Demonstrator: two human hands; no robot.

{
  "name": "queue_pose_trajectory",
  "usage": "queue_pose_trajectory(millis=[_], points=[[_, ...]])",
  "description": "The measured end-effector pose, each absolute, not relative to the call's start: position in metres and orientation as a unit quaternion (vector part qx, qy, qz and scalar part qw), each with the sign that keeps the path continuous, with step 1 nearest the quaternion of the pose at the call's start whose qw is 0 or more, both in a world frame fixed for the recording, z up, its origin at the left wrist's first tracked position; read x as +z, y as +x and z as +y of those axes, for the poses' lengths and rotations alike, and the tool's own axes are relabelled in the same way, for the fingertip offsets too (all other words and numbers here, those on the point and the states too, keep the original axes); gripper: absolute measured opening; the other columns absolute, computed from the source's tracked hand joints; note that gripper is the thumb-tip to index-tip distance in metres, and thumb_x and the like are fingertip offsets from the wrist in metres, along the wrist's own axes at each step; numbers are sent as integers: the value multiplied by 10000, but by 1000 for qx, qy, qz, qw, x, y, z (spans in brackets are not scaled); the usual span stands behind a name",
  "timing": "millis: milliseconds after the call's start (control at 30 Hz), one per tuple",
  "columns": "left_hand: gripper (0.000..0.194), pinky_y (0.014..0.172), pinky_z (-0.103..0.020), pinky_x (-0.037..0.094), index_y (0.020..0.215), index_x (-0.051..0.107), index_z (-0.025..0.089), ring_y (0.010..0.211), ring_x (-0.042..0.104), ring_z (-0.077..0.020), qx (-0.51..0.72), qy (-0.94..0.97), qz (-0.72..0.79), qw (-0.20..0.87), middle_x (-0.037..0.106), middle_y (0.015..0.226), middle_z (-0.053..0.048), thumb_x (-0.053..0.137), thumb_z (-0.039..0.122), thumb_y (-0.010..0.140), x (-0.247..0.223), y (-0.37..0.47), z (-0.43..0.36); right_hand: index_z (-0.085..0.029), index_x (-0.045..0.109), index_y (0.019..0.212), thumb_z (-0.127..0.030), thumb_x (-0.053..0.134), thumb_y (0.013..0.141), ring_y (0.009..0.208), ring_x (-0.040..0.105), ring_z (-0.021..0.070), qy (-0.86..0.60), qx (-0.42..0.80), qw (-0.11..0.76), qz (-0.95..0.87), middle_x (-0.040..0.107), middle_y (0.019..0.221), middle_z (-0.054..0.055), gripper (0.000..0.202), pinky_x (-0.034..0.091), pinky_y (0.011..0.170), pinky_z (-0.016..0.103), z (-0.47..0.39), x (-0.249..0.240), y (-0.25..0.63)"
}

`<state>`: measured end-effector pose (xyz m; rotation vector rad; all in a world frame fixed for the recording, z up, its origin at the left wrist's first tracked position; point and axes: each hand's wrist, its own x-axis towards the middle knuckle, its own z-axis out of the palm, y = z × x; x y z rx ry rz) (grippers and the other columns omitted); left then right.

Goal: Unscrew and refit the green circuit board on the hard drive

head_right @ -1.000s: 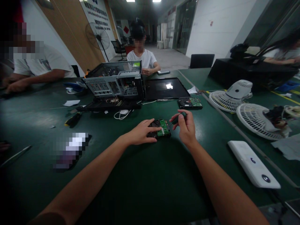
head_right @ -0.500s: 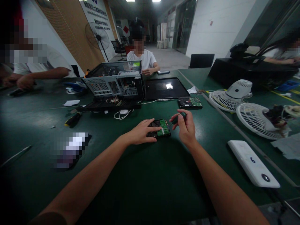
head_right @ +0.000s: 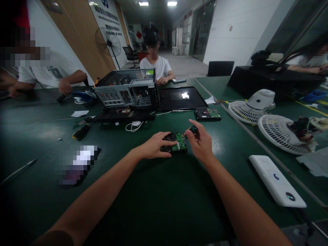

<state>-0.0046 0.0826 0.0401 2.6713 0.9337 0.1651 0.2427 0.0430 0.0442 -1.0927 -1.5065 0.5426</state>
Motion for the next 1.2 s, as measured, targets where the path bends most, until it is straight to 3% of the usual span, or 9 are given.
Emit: queue_pose_trajectory(millis=[267, 400, 467, 600, 1200], points=[[636, 1177, -551, 289, 1479, 540, 412, 1472, 329, -387, 62, 935, 309, 164, 276, 1673, -53, 706, 587, 891, 43, -2, 79, -292, 630, 1180, -421, 629, 966, 889, 721, 211, -403, 335, 599, -605, 713, 1114, 70, 250, 465, 423, 231, 41, 57, 238], [648, 1179, -543, 289, 1481, 539, 411, 1472, 329, -384, 64, 934, 309, 170, 271, 1675, -49, 714, 591, 883, 42, -3, 79, -276, 666, 1076, -397, 724, 900, 720, 666, 172, -406, 364, 596, -589, 700, 882, 30, 221, 471, 437, 241, 40, 59, 237], [650, 1178, -543, 290, 1485, 535, 409, 1474, 324, -387, 64, 934, 308, 171, 268, 1677, -49, 710, 593, 886, 43, -3, 79, -272, 687, 1083, -437, 673, 927, 664, 624, 156, -406, 381, 591, -584, 675, 834, 27, 228, 448, 431, 243, 40, 58, 238], [647, 1180, -547, 288, 1487, 533, 405, 1479, 317, -392, 62, 933, 308, 174, 264, 1680, -47, 707, 588, 891, 45, -4, 79, -237, 721, 1096, -514, 456, 993, 763, 644, 205, -381, 446, 591, -554, 657, 873, 78, 396, 443, 436, 265, 42, 58, 240], [645, 1177, -548, 295, 1486, 533, 412, 1470, 335, -390, 70, 932, 319, 160, 273, 1673, -54, 707, 592, 891, 39, -2, 80, -216, 751, 1024, -435, 523, 944, 786, 638, 213, -364, 513, 585, -513, 673, 894, 88, 326, 453, 480, 276, 43, 61, 246]])
